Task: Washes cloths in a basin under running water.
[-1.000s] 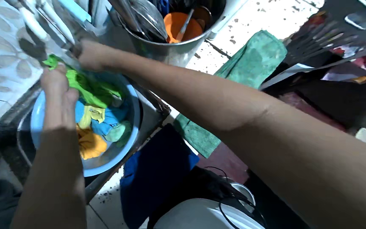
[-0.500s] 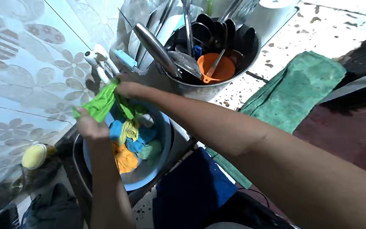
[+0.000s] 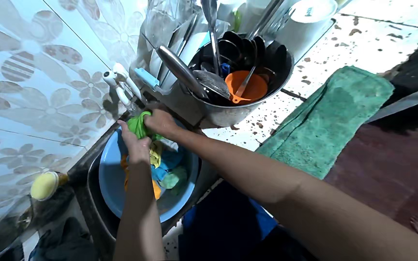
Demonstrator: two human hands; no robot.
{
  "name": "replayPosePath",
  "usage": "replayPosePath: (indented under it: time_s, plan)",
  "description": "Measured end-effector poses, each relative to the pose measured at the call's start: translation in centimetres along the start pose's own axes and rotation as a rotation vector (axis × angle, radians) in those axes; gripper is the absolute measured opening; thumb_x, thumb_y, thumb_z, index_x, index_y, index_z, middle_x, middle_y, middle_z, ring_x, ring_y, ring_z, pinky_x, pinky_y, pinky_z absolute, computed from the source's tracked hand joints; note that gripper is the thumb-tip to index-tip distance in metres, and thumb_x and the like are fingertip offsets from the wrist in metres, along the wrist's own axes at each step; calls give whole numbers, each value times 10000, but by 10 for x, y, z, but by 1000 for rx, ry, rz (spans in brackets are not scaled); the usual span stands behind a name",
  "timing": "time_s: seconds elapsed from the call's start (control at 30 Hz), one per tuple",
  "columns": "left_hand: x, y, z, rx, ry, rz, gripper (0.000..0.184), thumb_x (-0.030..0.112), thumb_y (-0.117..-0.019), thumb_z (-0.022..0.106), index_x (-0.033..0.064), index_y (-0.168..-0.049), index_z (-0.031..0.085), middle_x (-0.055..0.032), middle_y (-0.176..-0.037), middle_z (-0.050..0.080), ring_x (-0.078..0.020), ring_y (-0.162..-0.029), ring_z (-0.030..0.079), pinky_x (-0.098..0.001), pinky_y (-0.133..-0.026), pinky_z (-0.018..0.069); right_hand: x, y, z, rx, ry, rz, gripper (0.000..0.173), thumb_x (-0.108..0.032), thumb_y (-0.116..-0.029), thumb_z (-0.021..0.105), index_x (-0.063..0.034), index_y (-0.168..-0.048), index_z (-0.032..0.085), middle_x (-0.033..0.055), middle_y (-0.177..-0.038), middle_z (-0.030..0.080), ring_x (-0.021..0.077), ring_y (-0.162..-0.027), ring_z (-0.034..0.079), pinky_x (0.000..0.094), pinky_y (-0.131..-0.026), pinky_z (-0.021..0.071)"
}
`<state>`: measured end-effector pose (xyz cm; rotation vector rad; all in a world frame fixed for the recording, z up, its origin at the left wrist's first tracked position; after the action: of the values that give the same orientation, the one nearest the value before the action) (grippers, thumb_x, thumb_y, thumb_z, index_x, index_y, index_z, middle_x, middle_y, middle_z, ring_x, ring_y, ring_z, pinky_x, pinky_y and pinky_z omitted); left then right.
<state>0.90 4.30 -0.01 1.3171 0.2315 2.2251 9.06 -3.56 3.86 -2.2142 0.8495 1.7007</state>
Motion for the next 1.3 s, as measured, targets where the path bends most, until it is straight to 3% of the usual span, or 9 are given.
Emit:
replayPosePath:
  time_s: [0.33,0.5,0.57,0.63,0.8,0.87,0.97,1.13,1.3]
  plan:
    - [16,18,15,82,-394,332,135,168,-979,526,47,-988,583,-83,-817,606,-196,-732,631,-417,-674,564,-13,0,4,-361,352,47,311,-25,-1071,424,131,-1289,581,304,-1375,569,421,-1299,553,566,-1073,441]
    - [25,18,14,-24,-637,548,212,103,-925,545,127,-715,532,6,-622,564,-132,-566,584,-348,-556,532,-6,-13,15,-311,-326,483,276,-240,-1078,397,-43,-1073,590,82,-813,541,158,-603,508,325,-521,439]
    - [27,19,7,19,-694,491,179,158,-959,560,75,-806,596,-35,-703,604,-155,-648,617,-376,-621,549,-9,-16,11,-321,-197,471,351,-278,-1099,356,-25,-1125,598,114,-880,576,174,-671,553,339,-574,478]
    - [31,18,-5,57,-798,302,321,285,-1043,544,-7,-1138,636,-164,-1006,661,-257,-911,659,-474,-803,567,-12,-21,1,-341,26,320,383,-197,-1103,397,60,-1307,594,251,-1273,611,323,-1142,609,521,-964,487]
    - [34,5,-37,-155,-1201,351,567,367,-1076,512,-7,-1493,429,-268,-1489,466,-372,-1330,507,-549,-1076,444,-16,-43,-11,-269,262,2,293,-91,-945,667,1,-1222,689,253,-1275,641,401,-1220,595,611,-1017,459]
    - [18,9,-33,-349,-1108,328,704,285,-1034,587,33,-1598,249,-204,-1550,435,-272,-1394,472,-468,-1145,413,-22,-48,-9,-290,255,-33,258,-107,-918,714,23,-1141,703,252,-1187,664,397,-1139,620,612,-966,474]
    - [-14,15,-31,-226,-834,302,586,134,-928,741,-6,-1432,477,-175,-1243,653,-217,-1099,658,-414,-953,563,-28,-46,-7,-283,69,94,316,-95,-927,714,47,-1205,661,230,-1179,658,328,-1098,625,531,-970,485]
    - [-10,32,-25,-103,-446,-109,156,118,-982,570,97,-1134,596,-46,-867,627,-132,-676,625,-300,-602,571,-9,-47,-8,-389,-355,310,249,-81,-943,644,-7,-1175,592,92,-967,592,157,-774,582,330,-691,527]
    - [1,34,-18,-571,279,-371,218,236,-1064,420,77,-1022,562,-18,-752,589,-75,-534,595,-172,-484,515,37,-48,1,-427,-682,192,331,-329,-1076,512,-93,-1294,595,32,-889,632,104,-694,598,273,-615,529]
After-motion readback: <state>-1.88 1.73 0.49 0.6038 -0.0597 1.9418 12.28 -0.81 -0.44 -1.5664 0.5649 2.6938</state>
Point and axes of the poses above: each hand's wrist, its own y-axis away from the middle knuckle, its own z-axis out of the palm, x = y × z, the point moved 2 cm from there along -y, towards the middle knuckle
